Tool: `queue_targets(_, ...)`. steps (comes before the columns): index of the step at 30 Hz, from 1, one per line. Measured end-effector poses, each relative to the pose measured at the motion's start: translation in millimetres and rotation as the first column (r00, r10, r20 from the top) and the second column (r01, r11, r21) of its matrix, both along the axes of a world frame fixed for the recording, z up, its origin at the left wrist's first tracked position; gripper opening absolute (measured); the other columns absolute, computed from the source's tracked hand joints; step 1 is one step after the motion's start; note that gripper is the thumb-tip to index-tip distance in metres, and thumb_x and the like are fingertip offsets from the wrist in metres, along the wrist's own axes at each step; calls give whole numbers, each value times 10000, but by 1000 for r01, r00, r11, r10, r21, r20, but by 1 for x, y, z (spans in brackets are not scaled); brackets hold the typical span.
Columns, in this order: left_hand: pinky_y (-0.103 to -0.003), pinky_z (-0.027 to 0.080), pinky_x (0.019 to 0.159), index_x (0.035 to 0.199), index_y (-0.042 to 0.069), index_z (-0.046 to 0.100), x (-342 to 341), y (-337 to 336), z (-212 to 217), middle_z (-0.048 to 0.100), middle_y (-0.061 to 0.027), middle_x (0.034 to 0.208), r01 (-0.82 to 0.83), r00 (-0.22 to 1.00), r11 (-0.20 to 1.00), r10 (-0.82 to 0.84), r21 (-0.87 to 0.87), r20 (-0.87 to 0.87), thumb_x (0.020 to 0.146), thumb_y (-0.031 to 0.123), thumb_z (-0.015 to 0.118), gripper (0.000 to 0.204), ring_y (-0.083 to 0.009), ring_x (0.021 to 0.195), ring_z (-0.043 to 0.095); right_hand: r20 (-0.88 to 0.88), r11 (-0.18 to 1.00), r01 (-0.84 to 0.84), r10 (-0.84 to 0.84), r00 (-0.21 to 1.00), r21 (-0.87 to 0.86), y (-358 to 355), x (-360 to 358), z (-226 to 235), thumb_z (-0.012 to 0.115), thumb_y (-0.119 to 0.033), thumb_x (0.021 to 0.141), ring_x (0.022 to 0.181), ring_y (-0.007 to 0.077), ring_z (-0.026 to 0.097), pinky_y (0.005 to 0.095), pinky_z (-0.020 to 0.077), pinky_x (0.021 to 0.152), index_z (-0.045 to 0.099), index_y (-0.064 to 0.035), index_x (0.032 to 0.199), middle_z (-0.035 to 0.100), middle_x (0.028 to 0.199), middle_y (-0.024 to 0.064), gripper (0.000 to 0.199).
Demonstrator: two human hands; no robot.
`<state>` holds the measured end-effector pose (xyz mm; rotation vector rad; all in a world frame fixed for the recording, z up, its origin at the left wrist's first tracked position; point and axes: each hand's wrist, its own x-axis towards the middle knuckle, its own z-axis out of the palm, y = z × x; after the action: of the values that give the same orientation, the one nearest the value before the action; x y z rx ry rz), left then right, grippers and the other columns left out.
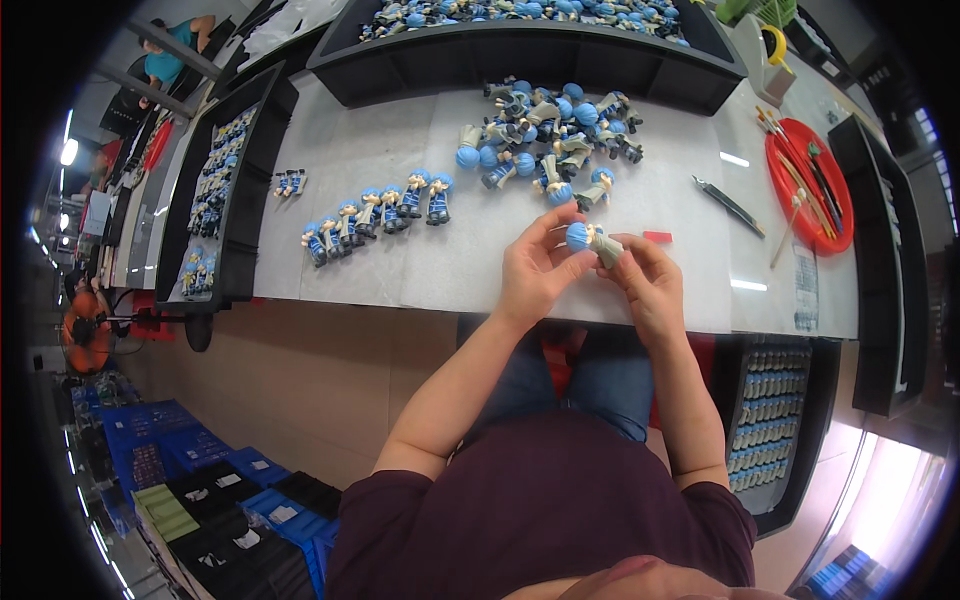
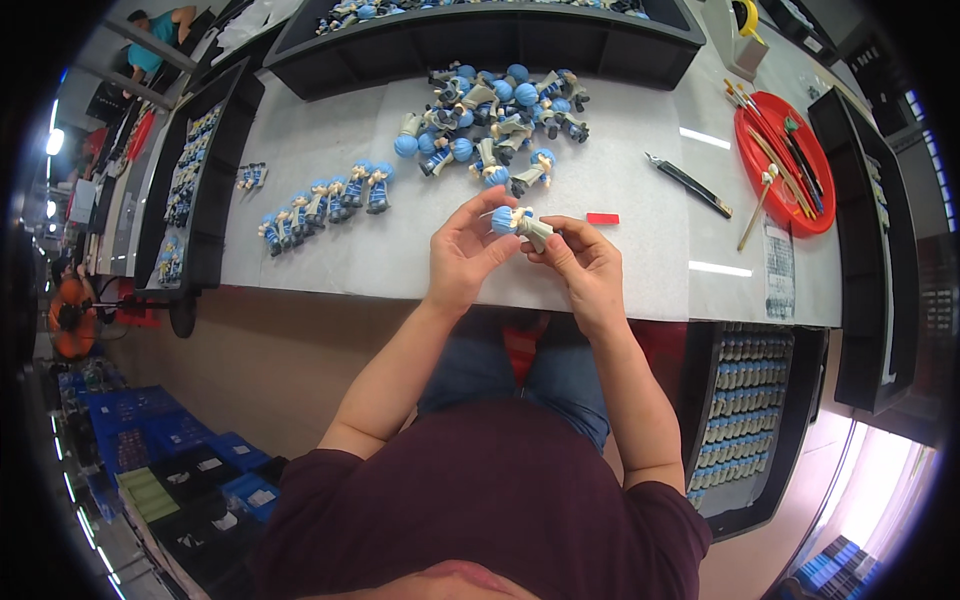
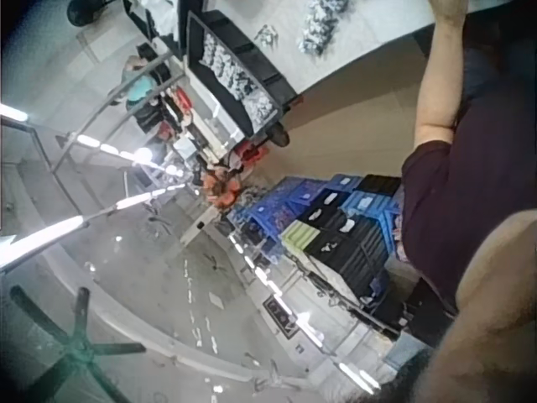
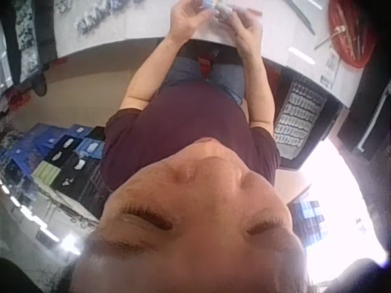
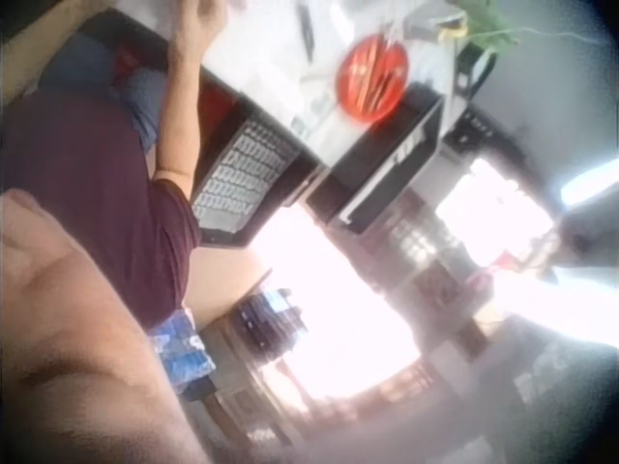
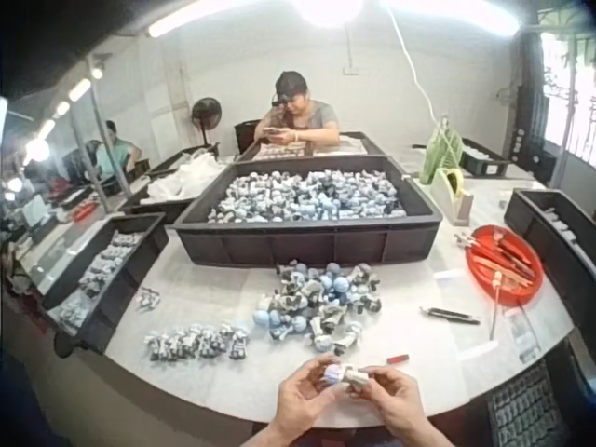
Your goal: The person assembles small blue and white figurines by hand. They pick up a body and a head, attach them together, and place the completed figure into a black tray. This process is repeated multiple times.
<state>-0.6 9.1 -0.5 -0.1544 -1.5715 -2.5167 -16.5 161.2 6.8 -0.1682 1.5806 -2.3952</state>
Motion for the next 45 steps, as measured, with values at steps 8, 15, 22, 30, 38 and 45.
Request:
queue_targets(8, -302, 437, 847, 1154, -4, 544, 0, -5, -2, 579, -125, 1113, -4, 997, 1000, 3, 21, 78, 864, 53, 545, 295, -152, 1009, 539, -143, 999, 51, -50, 988, -2, -4, 4, -12, 636, 9, 780, 965, 199, 568, 308, 484, 826, 503, 37, 1060, 556, 1063, 130, 311)
queue_targets(15, -291, 482, 820, 1153, -2, 545, -2, -4, -8, 598, -121, 1079, -10, 989, 999, 15, -33, 144, 874, 53, 531, 286, -151, 932, 582, -288, 993, 96, -73, 955, 68, -7, 11, -18, 695, 67, 697, 1052, 179, 513, 297, 462, 859, 480, 10, 1071, 513, 1124, 115, 435)
queue_targets(22, -296, 489, 831, 1134, -11, 555, -2, -2, -5, 609, -117, 1049, -32, 990, 999, 34, -19, 139, 860, 24, 536, 277, -150, 918, 590, -283, 987, 96, -56, 958, 131, -11, 14, -11, 662, 59, 735, 1051, 182, 513, 299, 465, 865, 458, 6, 1101, 512, 1114, 114, 422)
queue_targets(30, -300, 485, 837, 1138, -21, 547, -1, -3, -5, 604, -129, 1062, -37, 993, 998, 43, -52, 113, 858, 8, 528, 282, -156, 932, 587, -269, 990, 96, -66, 961, 99, -11, 13, -10, 648, 62, 746, 1055, 186, 509, 304, 461, 883, 434, 2, 1126, 512, 1113, 116, 440)
queue_targets(38, -321, 481, 855, 1145, -26, 539, -4, -2, -6, 579, -145, 1110, 4, 993, 1000, -6, 16, 117, 864, 3, 509, 284, -189, 984, 581, -254, 989, 116, -89, 963, 91, -10, 14, -14, 713, 49, 685, 1038, 185, 523, 314, 467, 870, 436, -14, 1132, 524, 1094, 115, 529)
queue_targets(45, -316, 473, 870, 1157, -35, 528, -4, -3, -4, 575, -152, 1120, 41, 984, 999, -45, 27, 173, 857, -12, 496, 303, -200, 1002, 577, -317, 984, 147, -110, 942, 97, -11, 13, -18, 754, 26, 645, 1025, 183, 529, 315, 472, 859, 439, -7, 1124, 522, 1056, 99, 574)
